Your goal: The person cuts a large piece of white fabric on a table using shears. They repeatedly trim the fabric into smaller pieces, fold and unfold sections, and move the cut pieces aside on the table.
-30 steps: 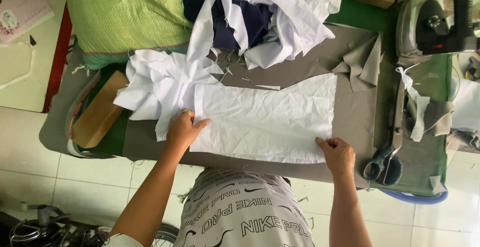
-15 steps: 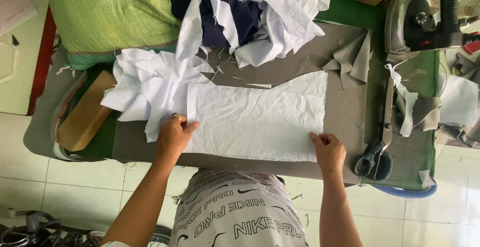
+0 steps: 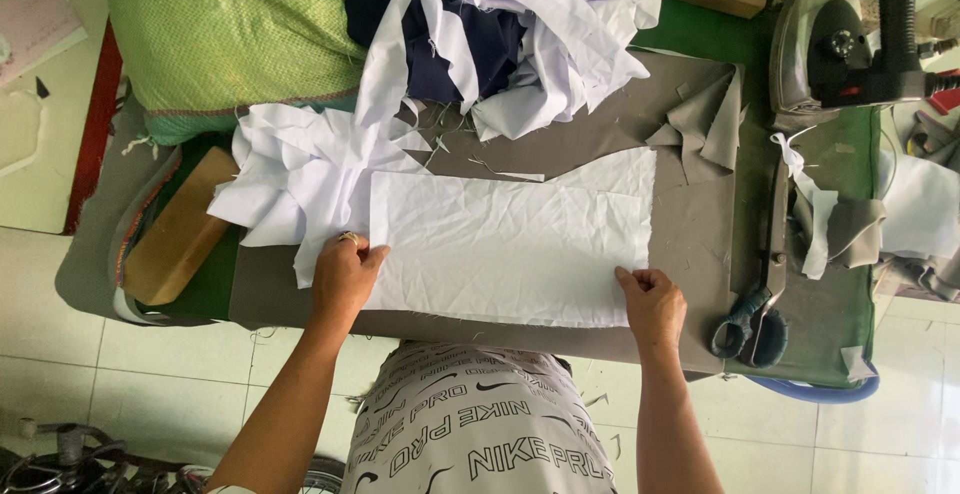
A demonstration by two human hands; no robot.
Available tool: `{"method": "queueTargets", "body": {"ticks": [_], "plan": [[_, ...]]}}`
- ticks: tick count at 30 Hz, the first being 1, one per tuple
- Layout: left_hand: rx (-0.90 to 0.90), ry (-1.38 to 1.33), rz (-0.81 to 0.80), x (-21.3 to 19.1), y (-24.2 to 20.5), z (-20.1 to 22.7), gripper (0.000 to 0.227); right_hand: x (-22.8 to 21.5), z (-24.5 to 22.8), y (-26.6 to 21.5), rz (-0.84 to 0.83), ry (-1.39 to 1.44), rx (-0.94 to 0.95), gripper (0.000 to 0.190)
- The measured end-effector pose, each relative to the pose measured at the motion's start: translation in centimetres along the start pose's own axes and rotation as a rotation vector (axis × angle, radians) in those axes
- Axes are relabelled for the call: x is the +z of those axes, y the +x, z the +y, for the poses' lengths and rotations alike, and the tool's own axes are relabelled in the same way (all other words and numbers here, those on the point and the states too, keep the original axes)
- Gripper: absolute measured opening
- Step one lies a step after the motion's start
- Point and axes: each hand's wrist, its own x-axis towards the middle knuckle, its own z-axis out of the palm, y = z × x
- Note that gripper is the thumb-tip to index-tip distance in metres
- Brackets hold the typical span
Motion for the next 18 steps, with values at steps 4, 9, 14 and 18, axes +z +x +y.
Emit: {"method": "queueTargets", "body": {"ticks": [4, 9, 14, 18], "plan": [[0.002, -0.006, 0.002, -0.2, -0.5, 0.5, 0.033, 0.1, 1.0, 0.2, -0.012, 0.002, 0.007, 0.039], [0.021, -0.013, 0.020, -0.2, -0.3, 0.3, 0.034, 0.4, 1.5, 0.5, -0.007, 0.001, 0.022, 0.036], [0.034, -0.010, 0.037, -0.2, -0.6, 0.6, 0.035, 0.3, 1.0, 0.1, 0.012, -0.048, 0.015, 0.036], [0.038, -0.055, 0.029, -1.2, -0.4, 1.3, 0.037, -0.1, -0.1, -0.5, 0.049, -0.090, -0.043, 0.039]]}}
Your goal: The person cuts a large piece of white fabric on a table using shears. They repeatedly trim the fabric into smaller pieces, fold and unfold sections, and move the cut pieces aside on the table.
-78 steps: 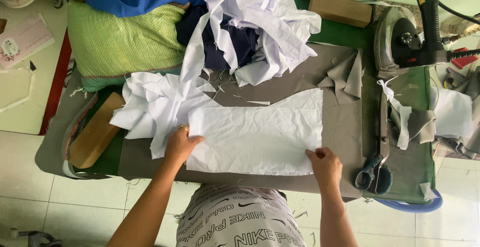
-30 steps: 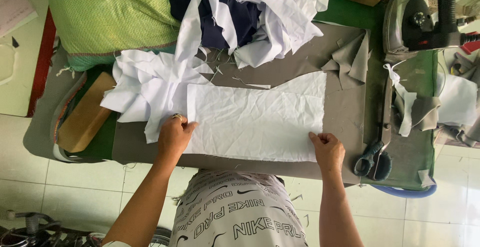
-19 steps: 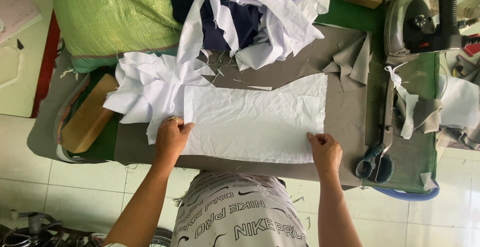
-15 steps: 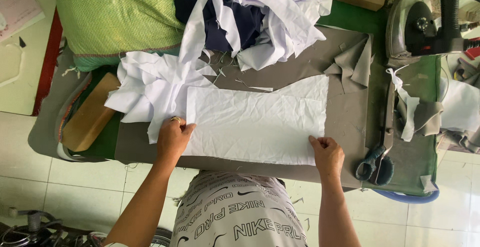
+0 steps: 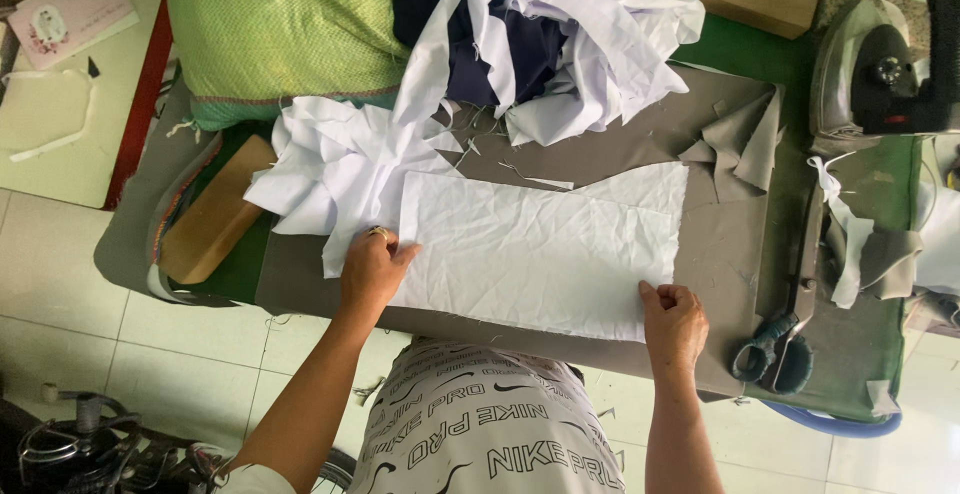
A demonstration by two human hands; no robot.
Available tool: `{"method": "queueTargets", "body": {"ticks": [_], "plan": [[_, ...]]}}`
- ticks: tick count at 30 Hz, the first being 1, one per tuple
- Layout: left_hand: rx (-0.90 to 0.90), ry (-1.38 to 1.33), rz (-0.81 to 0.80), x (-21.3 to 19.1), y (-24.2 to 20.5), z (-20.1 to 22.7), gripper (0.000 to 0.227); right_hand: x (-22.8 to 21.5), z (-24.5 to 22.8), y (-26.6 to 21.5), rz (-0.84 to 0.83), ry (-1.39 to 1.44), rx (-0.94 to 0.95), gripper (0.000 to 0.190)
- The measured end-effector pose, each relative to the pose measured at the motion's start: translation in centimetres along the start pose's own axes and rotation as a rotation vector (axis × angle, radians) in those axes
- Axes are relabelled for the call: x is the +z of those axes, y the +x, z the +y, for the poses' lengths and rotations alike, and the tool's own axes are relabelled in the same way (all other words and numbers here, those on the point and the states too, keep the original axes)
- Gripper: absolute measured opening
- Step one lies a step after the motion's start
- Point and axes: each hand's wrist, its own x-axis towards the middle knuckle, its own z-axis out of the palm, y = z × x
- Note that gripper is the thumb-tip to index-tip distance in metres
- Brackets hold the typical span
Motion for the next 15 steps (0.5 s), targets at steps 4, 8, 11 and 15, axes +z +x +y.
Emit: {"method": "queueTargets", "body": {"ticks": [4, 8, 11, 15], "plan": [[0.032, 0.025, 0.010, 0.3, 0.0, -0.2, 0.030, 0.4, 0.5, 0.2, 0.000, 0.029, -0.014, 0.036], [0.002, 0.018, 0.018, 0.5, 0.1, -0.4, 0.028, 1.2, 1.5, 0.5, 0.019, 0.058, -0.008, 0.034], [-0.011, -0.027, 0.007, 0.8, 0.3, -0.8, 0.030, 1.8, 2.7, 1.4, 0.002, 0.065, -0.031, 0.036], [-0.028, -0.086, -0.001, -0.6, -0.5, 0.4, 0.034, 1.3, 2.2, 1.0, 0.009, 0.091, -0.038, 0.037]]}}
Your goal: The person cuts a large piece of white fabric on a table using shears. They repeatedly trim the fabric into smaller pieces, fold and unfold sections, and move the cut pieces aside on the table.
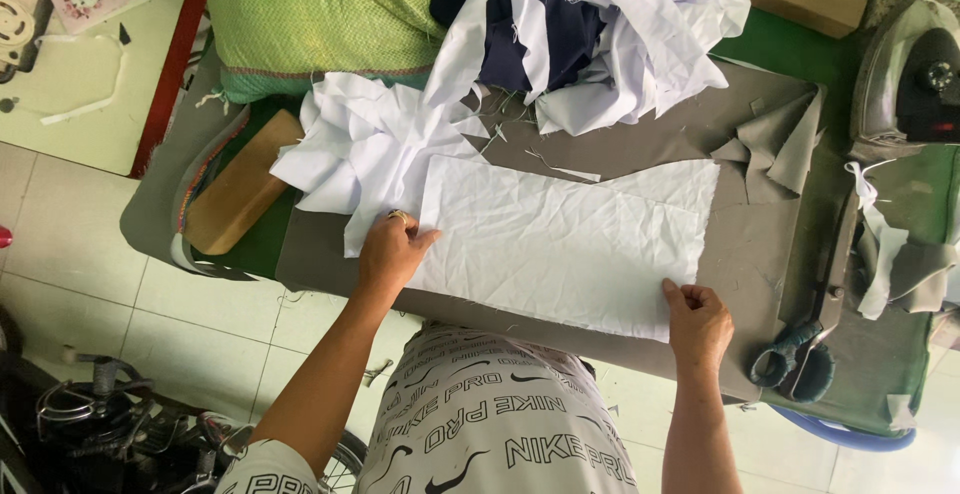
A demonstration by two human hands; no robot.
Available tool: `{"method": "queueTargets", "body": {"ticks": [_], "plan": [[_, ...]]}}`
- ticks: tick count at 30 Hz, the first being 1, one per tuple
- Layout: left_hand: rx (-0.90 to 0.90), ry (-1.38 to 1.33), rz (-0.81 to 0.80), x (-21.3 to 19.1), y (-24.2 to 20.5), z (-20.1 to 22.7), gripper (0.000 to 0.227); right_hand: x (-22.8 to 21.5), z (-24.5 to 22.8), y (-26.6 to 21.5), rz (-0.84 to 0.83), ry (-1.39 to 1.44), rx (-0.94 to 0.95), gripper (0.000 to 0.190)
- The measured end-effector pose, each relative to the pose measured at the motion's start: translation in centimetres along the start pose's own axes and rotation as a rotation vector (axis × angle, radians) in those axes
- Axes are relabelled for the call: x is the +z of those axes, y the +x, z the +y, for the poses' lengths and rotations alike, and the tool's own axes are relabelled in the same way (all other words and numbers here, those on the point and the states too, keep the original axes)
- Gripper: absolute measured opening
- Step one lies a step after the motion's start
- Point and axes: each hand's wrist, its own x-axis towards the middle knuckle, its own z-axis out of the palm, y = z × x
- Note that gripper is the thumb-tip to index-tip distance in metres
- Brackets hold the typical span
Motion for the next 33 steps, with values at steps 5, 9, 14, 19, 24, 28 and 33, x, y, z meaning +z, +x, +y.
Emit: {"method": "queueTargets", "body": {"ticks": [5, 9, 14, 19, 24, 28, 33], "plan": [[-0.025, 0.050, -0.009, -0.5, -0.5, 0.5, 0.031, -0.3, -0.8, -0.4, 0.010, 0.052, 0.062, 0.031], [-0.018, 0.073, -0.014, 0.6, 0.0, -1.0, 0.030, 0.0, -0.4, -0.3, 0.028, -0.007, 0.012, 0.038], [-0.030, 0.070, -0.021, 0.9, 0.1, -1.5, 0.032, 0.1, -0.7, -0.6, 0.038, 0.005, 0.026, 0.037], [-0.023, 0.063, -0.020, 0.7, 0.0, -1.1, 0.032, 0.1, -0.8, -0.5, 0.036, 0.021, 0.051, 0.037], [-0.008, 0.049, -0.007, 0.5, -0.1, -1.1, 0.032, 0.3, -0.5, -0.2, 0.030, 0.016, 0.053, 0.036], [-0.022, 0.063, 0.008, 0.7, -0.2, -1.0, 0.032, 0.0, -1.0, -0.4, 0.026, 0.007, 0.068, 0.035], [-0.037, 0.064, 0.010, 0.7, -0.2, -0.9, 0.031, -0.6, -1.9, -0.7, 0.005, 0.008, 0.062, 0.037]]}}
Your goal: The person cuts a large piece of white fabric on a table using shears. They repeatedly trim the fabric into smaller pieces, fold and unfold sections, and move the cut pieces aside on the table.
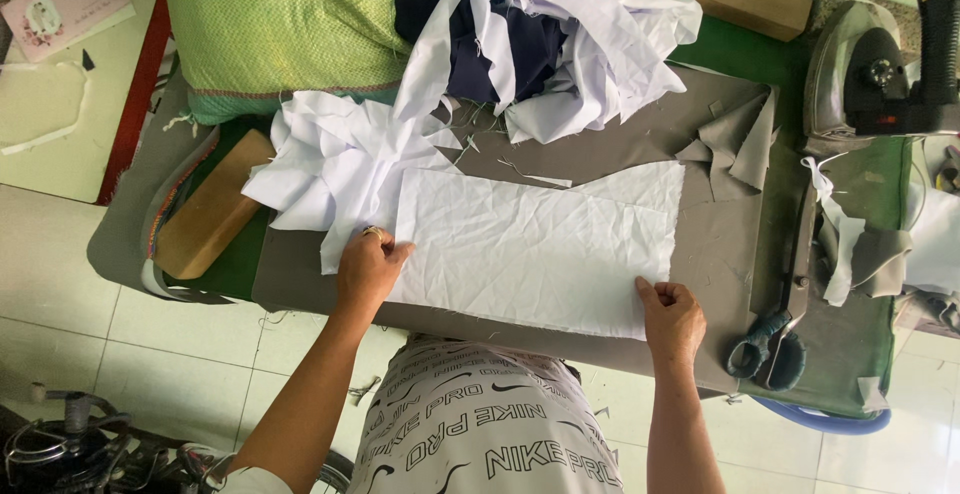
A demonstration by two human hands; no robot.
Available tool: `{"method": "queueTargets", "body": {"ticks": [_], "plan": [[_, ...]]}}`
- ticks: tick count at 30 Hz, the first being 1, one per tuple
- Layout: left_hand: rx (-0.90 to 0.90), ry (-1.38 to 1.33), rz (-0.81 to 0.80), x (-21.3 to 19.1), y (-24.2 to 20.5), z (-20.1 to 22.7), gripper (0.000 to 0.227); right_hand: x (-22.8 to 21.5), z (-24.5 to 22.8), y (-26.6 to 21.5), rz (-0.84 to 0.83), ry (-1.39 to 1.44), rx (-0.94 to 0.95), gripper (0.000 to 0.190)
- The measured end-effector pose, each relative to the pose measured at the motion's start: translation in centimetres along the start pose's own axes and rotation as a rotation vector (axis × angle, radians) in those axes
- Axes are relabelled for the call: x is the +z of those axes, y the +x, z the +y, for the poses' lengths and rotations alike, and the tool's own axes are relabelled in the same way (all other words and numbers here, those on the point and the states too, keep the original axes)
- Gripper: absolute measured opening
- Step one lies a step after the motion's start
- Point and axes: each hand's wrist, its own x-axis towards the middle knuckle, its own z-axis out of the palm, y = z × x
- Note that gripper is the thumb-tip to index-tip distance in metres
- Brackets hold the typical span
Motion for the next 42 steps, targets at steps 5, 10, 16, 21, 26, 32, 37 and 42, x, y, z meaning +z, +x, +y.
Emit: {"method": "queueTargets", "body": {"ticks": [5, 10, 16, 21, 26, 32, 37, 42], "plan": [[-0.032, 0.010, -0.026, -0.2, -0.1, 0.4, 0.031, 0.2, 0.4, 0.2, 0.009, -0.004, 0.004, 0.038], [0.002, 0.018, -0.007, -0.2, 0.0, 0.1, 0.032, 0.0, -0.2, 0.0, 0.010, 0.010, 0.022, 0.035], [0.026, 0.029, 0.013, 0.2, -0.1, 0.0, 0.032, 0.1, -0.1, 0.0, 0.002, -0.012, 0.017, 0.043], [0.026, 0.012, 0.017, 0.4, 0.2, -0.2, 0.034, 0.2, 0.1, 0.2, 0.006, -0.004, 0.034, 0.038], [0.037, -0.017, 0.005, 0.5, 0.3, -0.4, 0.032, -0.3, -0.1, -0.1, -0.028, 0.050, 0.008, 0.037], [-0.232, -0.065, -0.340, -7.3, -2.2, 0.6, 0.014, -2.9, -2.4, -5.3, -0.314, 0.014, -0.046, 0.033], [-0.335, -0.321, -0.311, -8.7, -4.0, -6.6, 0.022, -1.1, -1.2, -9.9, -0.695, 0.138, 0.113, 0.025], [-0.457, -0.344, -0.407, -10.0, -5.2, -5.3, 0.018, -0.6, -1.0, -10.4, -0.730, 0.226, 0.212, 0.022]]}}
